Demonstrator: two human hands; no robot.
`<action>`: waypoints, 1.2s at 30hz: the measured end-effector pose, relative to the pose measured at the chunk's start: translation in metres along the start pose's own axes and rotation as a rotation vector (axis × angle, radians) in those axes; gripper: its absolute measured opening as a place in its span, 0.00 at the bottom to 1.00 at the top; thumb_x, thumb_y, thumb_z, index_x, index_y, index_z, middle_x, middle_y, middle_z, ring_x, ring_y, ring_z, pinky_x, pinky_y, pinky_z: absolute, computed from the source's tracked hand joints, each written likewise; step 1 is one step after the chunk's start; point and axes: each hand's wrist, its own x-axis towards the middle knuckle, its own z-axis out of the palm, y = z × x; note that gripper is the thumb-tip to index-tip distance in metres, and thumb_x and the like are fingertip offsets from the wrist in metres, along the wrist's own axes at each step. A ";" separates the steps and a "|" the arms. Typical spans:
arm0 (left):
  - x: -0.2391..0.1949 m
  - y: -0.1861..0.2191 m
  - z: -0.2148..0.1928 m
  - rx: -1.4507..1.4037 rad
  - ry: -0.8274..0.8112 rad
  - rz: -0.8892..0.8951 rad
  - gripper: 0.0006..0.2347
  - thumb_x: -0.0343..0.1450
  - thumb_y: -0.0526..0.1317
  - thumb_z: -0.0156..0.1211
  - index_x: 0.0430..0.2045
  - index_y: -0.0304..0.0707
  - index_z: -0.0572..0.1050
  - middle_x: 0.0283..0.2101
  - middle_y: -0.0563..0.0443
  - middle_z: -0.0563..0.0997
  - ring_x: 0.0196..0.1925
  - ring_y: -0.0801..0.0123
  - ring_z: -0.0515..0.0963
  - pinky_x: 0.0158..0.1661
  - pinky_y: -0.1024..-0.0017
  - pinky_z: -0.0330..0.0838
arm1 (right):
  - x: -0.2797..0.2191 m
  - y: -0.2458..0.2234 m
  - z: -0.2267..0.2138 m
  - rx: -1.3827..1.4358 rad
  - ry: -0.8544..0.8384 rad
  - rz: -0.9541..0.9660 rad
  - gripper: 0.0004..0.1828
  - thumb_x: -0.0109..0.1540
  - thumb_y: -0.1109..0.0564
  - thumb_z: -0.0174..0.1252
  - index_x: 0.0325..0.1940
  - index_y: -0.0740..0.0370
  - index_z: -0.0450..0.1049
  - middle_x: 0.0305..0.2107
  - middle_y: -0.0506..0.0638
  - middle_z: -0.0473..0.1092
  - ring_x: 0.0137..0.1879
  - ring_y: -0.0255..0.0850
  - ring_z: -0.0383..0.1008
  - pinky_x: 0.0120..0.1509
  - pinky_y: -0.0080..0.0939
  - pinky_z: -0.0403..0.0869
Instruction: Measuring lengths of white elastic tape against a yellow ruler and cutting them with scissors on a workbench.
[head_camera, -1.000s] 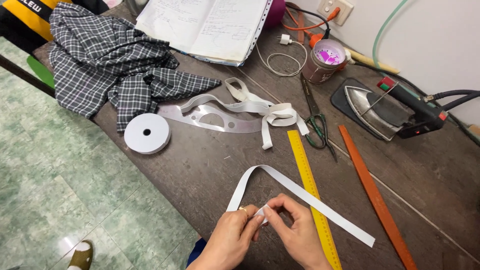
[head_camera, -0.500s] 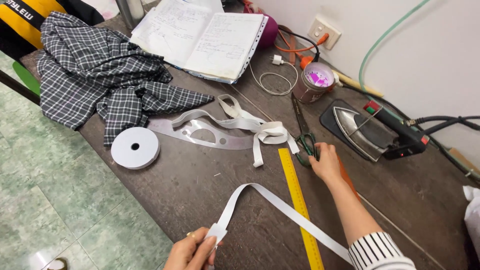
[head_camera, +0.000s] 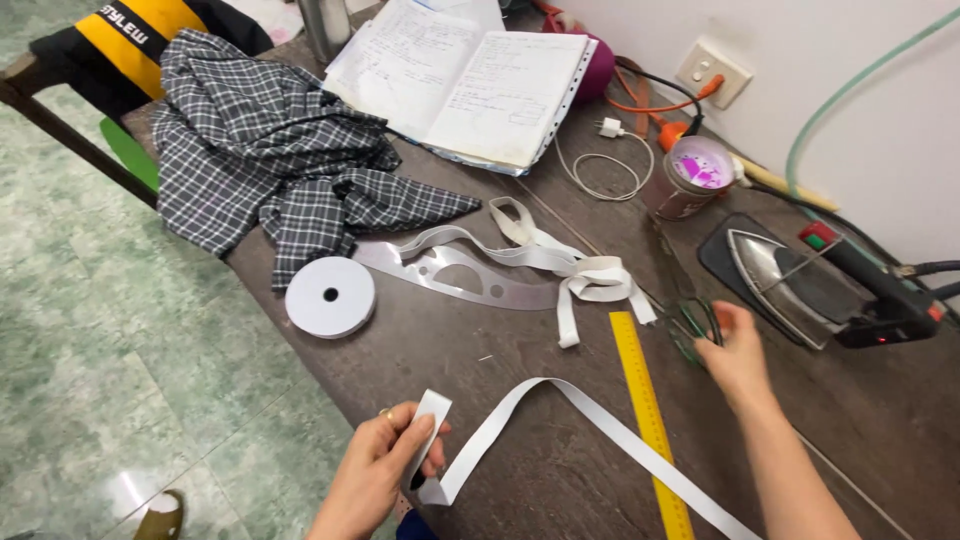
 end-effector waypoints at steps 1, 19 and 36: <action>0.003 0.005 -0.002 -0.049 -0.023 -0.017 0.14 0.72 0.40 0.50 0.28 0.24 0.78 0.20 0.43 0.78 0.22 0.67 0.72 0.30 0.72 0.66 | -0.020 -0.010 -0.009 0.257 -0.037 0.060 0.34 0.51 0.64 0.52 0.62 0.52 0.63 0.40 0.55 0.67 0.44 0.44 0.65 0.46 0.43 0.61; 0.068 -0.006 -0.023 -0.079 -0.290 0.016 0.10 0.72 0.40 0.51 0.29 0.31 0.77 0.23 0.46 0.80 0.23 0.72 0.75 0.26 0.78 0.62 | -0.208 -0.109 -0.038 0.705 -1.135 0.266 0.20 0.64 0.47 0.46 0.45 0.65 0.74 0.21 0.49 0.57 0.23 0.35 0.50 0.28 0.34 0.49; 0.087 -0.005 -0.021 -0.048 -0.422 0.071 0.10 0.72 0.39 0.50 0.30 0.30 0.76 0.23 0.45 0.80 0.25 0.72 0.76 0.32 0.77 0.69 | -0.214 -0.109 -0.038 0.642 -1.353 0.176 0.31 0.60 0.37 0.37 0.52 0.59 0.73 0.24 0.45 0.60 0.30 0.33 0.57 0.37 0.32 0.58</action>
